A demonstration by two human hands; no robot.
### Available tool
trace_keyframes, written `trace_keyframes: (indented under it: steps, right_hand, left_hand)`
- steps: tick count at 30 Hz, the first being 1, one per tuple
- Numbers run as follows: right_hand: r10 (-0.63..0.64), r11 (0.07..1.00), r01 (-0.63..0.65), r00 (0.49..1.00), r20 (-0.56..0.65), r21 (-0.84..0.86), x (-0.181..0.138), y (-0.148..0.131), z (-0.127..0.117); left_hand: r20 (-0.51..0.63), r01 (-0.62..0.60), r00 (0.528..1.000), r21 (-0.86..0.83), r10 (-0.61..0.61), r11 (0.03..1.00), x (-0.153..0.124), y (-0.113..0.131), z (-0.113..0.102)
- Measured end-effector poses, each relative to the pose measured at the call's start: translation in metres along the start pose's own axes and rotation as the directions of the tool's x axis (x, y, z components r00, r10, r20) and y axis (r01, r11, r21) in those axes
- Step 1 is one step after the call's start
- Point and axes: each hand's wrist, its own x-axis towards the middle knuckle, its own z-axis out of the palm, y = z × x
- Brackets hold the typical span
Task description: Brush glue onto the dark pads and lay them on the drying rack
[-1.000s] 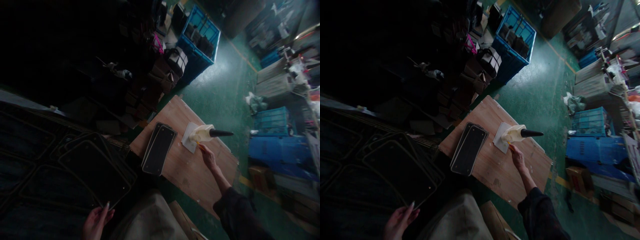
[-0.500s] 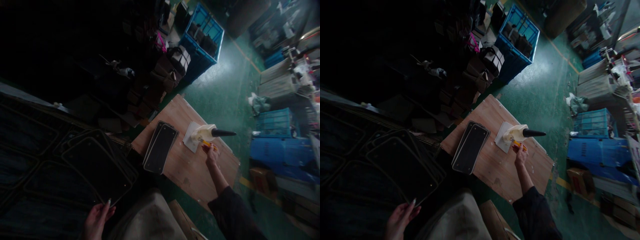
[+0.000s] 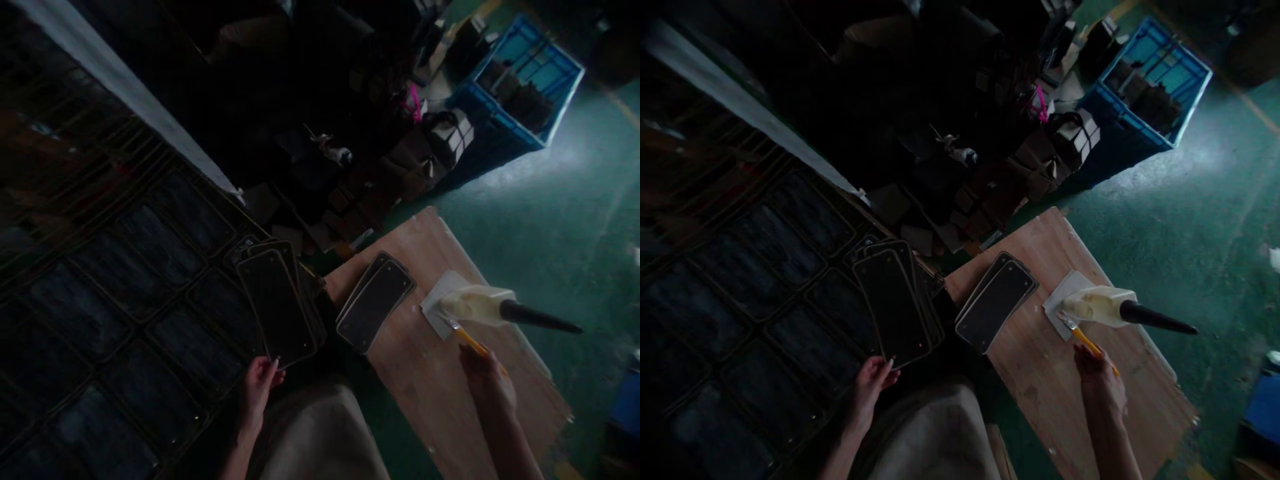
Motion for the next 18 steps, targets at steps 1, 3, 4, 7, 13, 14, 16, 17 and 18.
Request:
trace_keyframes:
  steps: [1,3,4,7,13,14,16,17,18]
  right_hand:
    - [0.015,1.000,-0.015,0.999,0.036,0.022,-0.014,-0.008,0.017]
    - [0.017,0.999,-0.022,0.988,0.156,0.026,-0.045,-0.027,0.059]
    - [-0.007,1.000,0.003,0.966,0.257,0.015,-0.061,-0.037,0.083]
    - [-0.224,0.955,0.295,0.766,0.603,-0.020,-0.107,-0.067,0.157]
    - [-0.399,0.383,0.906,-0.017,0.917,0.183,-0.153,-0.098,0.270]
    - [-0.394,0.287,0.931,-0.102,0.914,0.228,-0.154,-0.100,0.284]
    - [-0.382,0.148,0.948,-0.208,0.900,0.282,-0.155,-0.102,0.309]
    - [-0.381,0.099,0.950,-0.239,0.893,0.296,-0.155,-0.103,0.319]
    - [-0.376,0.058,0.951,-0.260,0.889,0.303,-0.155,-0.103,0.329]
  left_hand:
    - [-0.002,-0.020,1.000,0.010,0.020,1.000,-0.001,-0.001,0.000]
    - [-0.013,-0.062,0.998,0.024,0.062,0.998,-0.001,-0.002,-0.001]
    - [-0.016,-0.080,0.997,0.029,0.081,0.996,-0.001,-0.003,-0.002]
    - [-0.001,-0.138,0.990,0.035,0.138,0.990,0.001,-0.006,-0.005]
    - [0.001,-0.170,0.985,-0.024,0.170,0.985,0.006,-0.003,-0.011]
    - [0.006,-0.172,0.985,-0.028,0.172,0.985,0.007,-0.002,-0.011]
    - [0.011,-0.181,0.983,-0.035,0.181,0.983,0.008,-0.002,-0.013]
    - [0.012,-0.184,0.983,-0.039,0.185,0.982,0.008,-0.002,-0.013]
    - [0.012,-0.185,0.983,-0.045,0.186,0.982,0.009,-0.003,-0.014]
